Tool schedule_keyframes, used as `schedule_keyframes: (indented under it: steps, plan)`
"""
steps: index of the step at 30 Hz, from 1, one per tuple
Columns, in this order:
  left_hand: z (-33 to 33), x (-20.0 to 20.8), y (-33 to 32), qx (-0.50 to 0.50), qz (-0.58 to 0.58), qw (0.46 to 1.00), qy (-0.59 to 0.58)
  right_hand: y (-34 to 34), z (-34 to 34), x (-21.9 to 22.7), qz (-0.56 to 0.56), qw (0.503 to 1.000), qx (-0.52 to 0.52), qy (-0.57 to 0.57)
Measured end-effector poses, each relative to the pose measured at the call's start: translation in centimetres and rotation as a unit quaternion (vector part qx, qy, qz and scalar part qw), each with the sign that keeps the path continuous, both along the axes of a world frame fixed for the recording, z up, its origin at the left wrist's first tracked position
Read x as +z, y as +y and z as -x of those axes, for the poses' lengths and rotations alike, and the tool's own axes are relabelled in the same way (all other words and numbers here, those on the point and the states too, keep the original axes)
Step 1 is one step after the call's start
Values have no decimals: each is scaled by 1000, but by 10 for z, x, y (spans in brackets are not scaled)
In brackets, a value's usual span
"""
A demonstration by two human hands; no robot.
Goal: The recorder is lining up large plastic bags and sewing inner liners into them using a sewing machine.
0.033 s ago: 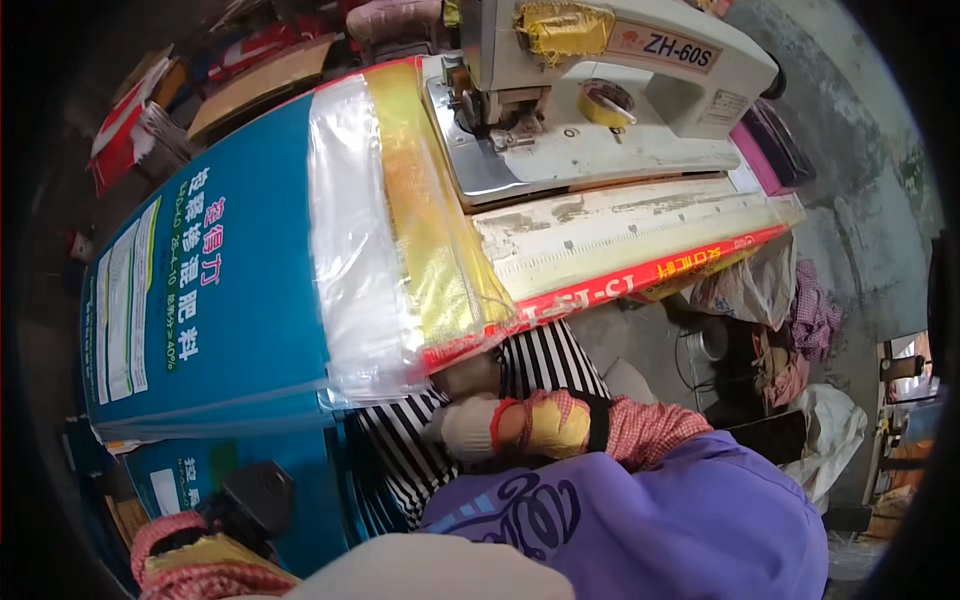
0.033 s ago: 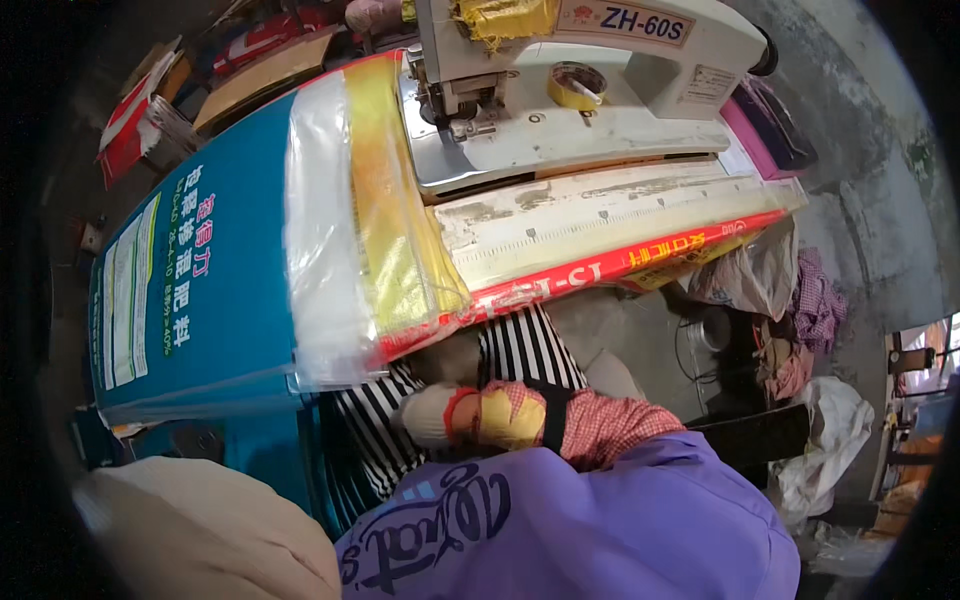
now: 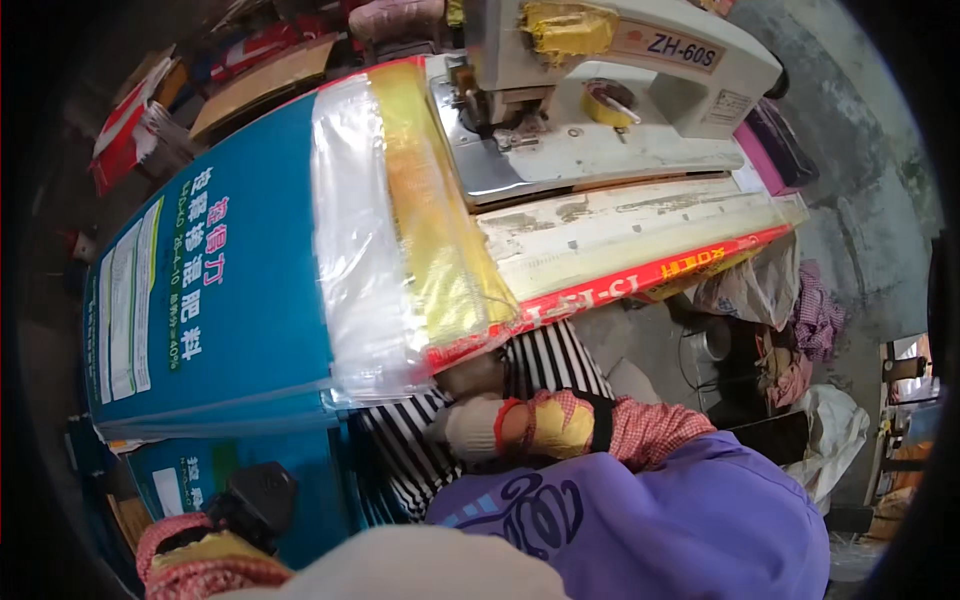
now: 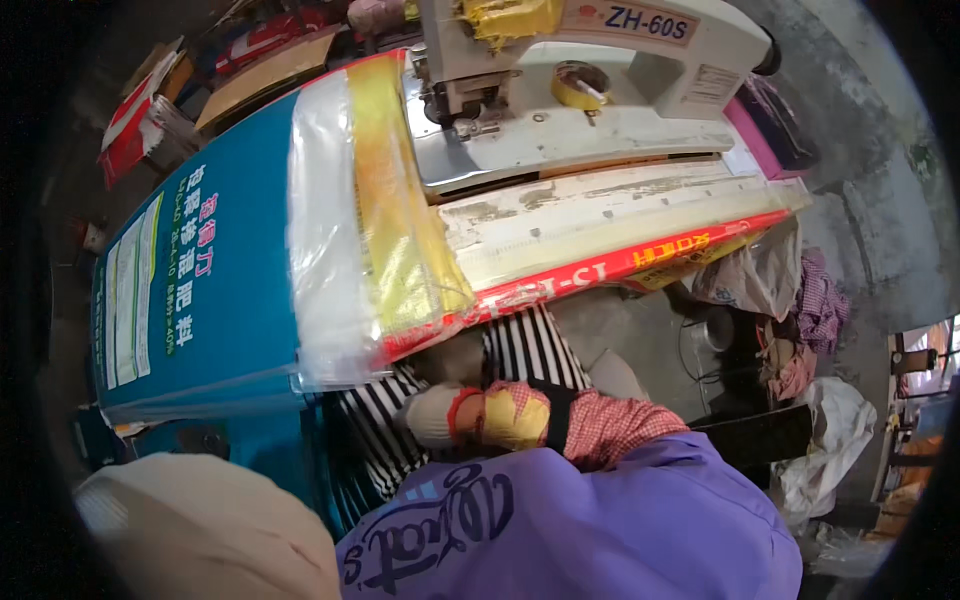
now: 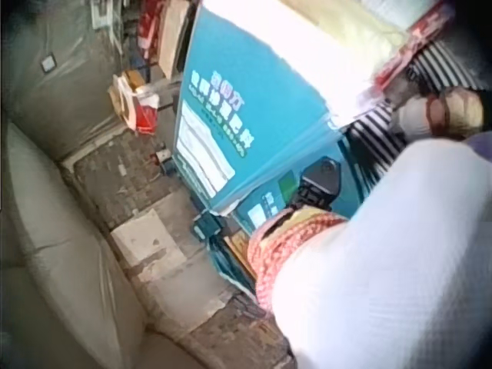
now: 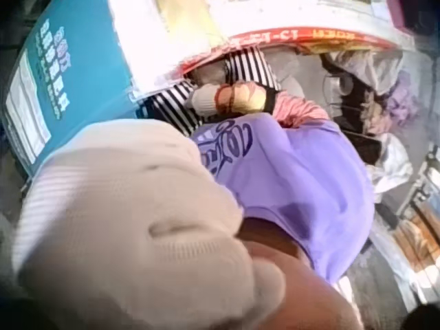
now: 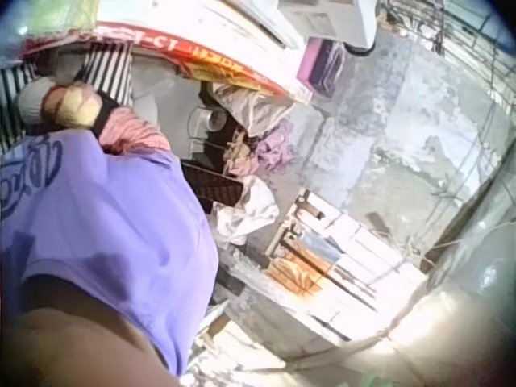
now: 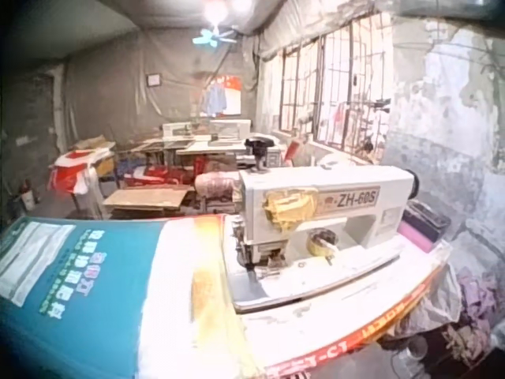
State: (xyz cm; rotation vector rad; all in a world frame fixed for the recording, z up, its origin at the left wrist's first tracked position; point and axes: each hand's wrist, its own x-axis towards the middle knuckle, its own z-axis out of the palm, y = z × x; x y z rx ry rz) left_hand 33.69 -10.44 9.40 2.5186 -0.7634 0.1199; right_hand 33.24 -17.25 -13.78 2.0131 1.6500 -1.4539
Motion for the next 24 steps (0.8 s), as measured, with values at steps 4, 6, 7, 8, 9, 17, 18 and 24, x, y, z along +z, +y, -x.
schedule_keyframes:
  steps: [4,6,7,8,9,17,18,24]
  plan:
    - [8,14,30,77,-69,995,14,-9,8,-12,-137,990,13,3]
    - [9,27,27,66,-101,993,-1,-18,19,-83,-255,963,-56,75]
    - [-11,-13,45,175,-49,983,9,-21,-2,2,-146,984,-91,53]
    - [-30,-48,69,227,-46,972,37,-24,-3,7,-162,982,-71,66]
    - [-43,-82,94,208,-74,975,-31,-15,-3,15,-88,994,-37,61]
    - [-106,-150,185,263,-223,928,-142,-26,-43,87,-193,972,-18,136]
    - [-103,-154,189,262,-223,928,-143,-31,-52,95,-194,972,-18,135]
    - [-55,-150,147,91,-150,978,-113,26,-143,95,-445,809,-379,63]
